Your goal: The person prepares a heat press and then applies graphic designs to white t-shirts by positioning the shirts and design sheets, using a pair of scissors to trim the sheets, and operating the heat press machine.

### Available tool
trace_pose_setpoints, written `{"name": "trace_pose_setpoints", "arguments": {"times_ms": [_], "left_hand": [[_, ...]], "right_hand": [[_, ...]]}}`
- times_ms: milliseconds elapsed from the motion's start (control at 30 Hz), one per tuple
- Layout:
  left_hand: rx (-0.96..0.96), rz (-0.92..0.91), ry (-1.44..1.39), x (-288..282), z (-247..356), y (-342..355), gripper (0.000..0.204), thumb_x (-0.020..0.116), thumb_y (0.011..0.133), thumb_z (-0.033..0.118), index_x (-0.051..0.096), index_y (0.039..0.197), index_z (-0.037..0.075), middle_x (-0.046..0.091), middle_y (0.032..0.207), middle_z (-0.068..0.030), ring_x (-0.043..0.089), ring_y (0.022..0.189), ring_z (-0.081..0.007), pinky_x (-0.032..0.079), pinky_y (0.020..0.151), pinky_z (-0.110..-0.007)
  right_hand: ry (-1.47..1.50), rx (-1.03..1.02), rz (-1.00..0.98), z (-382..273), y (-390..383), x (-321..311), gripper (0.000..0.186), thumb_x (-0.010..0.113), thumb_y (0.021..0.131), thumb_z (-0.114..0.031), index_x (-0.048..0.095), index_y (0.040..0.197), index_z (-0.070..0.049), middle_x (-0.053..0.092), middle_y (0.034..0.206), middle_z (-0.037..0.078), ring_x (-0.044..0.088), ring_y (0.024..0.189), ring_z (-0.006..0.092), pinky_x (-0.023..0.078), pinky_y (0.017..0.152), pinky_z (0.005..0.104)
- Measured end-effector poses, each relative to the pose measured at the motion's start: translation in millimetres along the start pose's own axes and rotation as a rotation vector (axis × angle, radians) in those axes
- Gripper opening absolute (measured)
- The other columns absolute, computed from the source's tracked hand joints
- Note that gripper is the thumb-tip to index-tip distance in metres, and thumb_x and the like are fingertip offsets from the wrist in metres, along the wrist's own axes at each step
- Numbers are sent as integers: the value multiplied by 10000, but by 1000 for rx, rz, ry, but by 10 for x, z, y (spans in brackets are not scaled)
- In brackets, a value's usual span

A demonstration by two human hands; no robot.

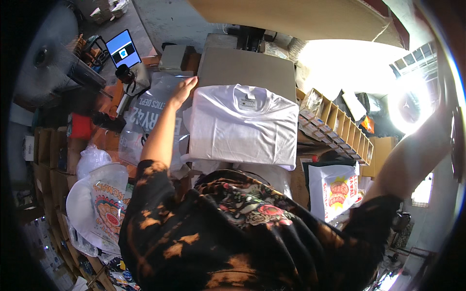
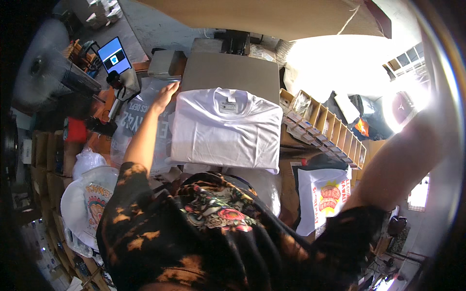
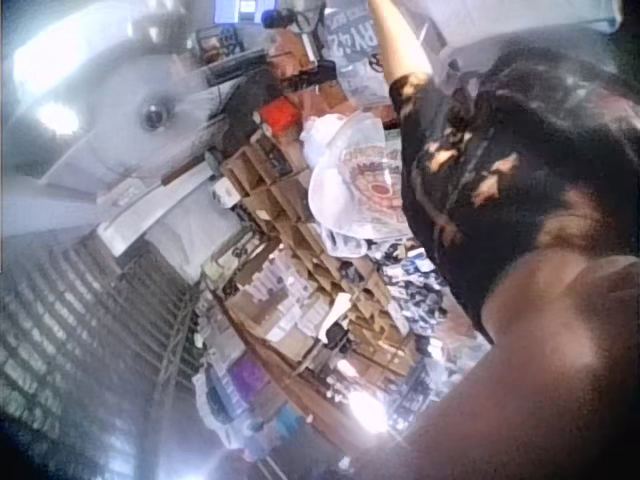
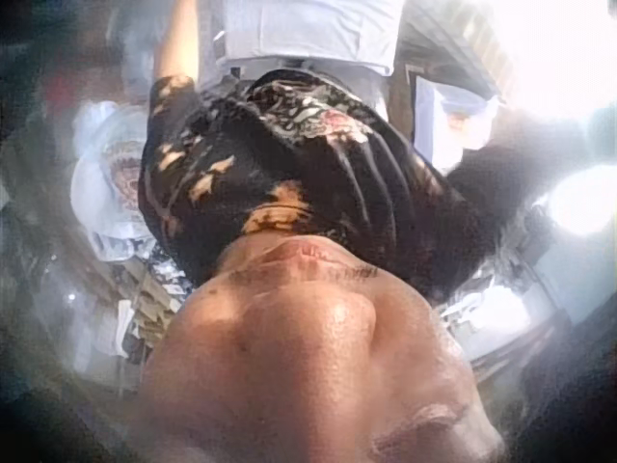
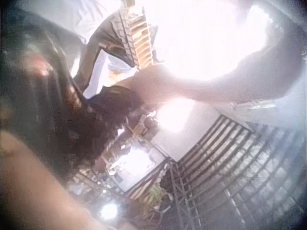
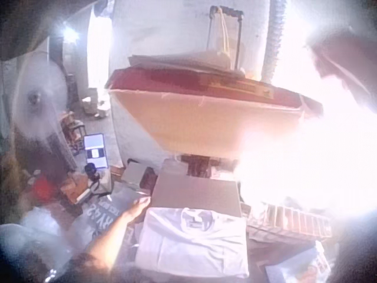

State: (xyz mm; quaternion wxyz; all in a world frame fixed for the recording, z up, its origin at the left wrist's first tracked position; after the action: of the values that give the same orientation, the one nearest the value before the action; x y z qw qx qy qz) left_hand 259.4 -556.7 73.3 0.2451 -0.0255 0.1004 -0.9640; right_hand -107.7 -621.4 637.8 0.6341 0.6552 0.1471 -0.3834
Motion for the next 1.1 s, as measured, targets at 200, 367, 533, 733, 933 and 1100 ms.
{"name": "trace_pose_setpoints", "arguments": {"times_ms": [200, 367, 533, 733, 933, 1100], "left_hand": [[150, 70, 510, -346, 385, -662, 230, 695, 863, 188, 683, 990, -4, 702, 868, -56, 631, 787, -139, 505, 737, -307], [243, 37, 726, 44, 723, -514, 162, 700, 817, 175, 669, 876, 27, 679, 786, -84, 648, 760, -192, 502, 714, -332], [131, 423, 773, -417, 487, -542, 215, 705, 854, 255, 702, 880, 42, 708, 804, -90, 651, 740, -192, 488, 672, -361], [270, -83, 683, -231, 856, -845, 271, 733, 857, 279, 700, 938, 22, 680, 848, -18, 585, 771, -96, 478, 706, -284], [610, -294, 152, -528, 2506, -1944, 129, 695, 823, -15, 693, 949, 11, 677, 945, -87, 633, 888, -157, 526, 772, -289], [709, 391, 576, -1055, 4052, -1973, 297, 688, 894, 301, 696, 1111, 99, 675, 1003, -51, 616, 926, -130, 494, 803, -285]], "right_hand": [[708, 643, -694, 435, -2473, 2103, 323, 612, 947, -269, 644, 1150, -20, 703, 1031, 103, 660, 858, 174, 510, 759, 324], [681, 1141, -361, 1351, -4201, 3672, 379, 734, 856, -327, 677, 1050, -7, 713, 980, 153, 668, 905, 212, 505, 843, 323], [388, 1209, -445, 1229, -3849, 3521, 276, 741, 826, -302, 692, 811, -31, 673, 727, 110, 606, 673, 194, 493, 669, 358], [778, 1095, -689, 1311, -3982, 2736, 152, 742, 782, -76, 668, 906, -27, 672, 842, 51, 604, 791, 149, 488, 765, 316], [745, 912, -533, 1309, -2998, 1089, 215, 769, 657, 29, 640, 818, -35, 621, 825, -4, 584, 835, 119, 455, 788, 283], [376, 813, -168, 1885, -1680, -157, 250, 608, 920, -241, 688, 1045, -40, 654, 874, 14, 601, 797, 131, 469, 717, 314]]}}
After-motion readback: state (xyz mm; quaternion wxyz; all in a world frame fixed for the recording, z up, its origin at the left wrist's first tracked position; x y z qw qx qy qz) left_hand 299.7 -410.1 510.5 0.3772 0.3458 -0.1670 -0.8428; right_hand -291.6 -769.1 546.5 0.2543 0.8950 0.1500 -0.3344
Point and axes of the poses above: each hand's wrist, its own y-axis towards the middle knuckle, its own x-axis out of the palm, z = x × y, the point moved 9 cm from there along y, towards the middle knuckle
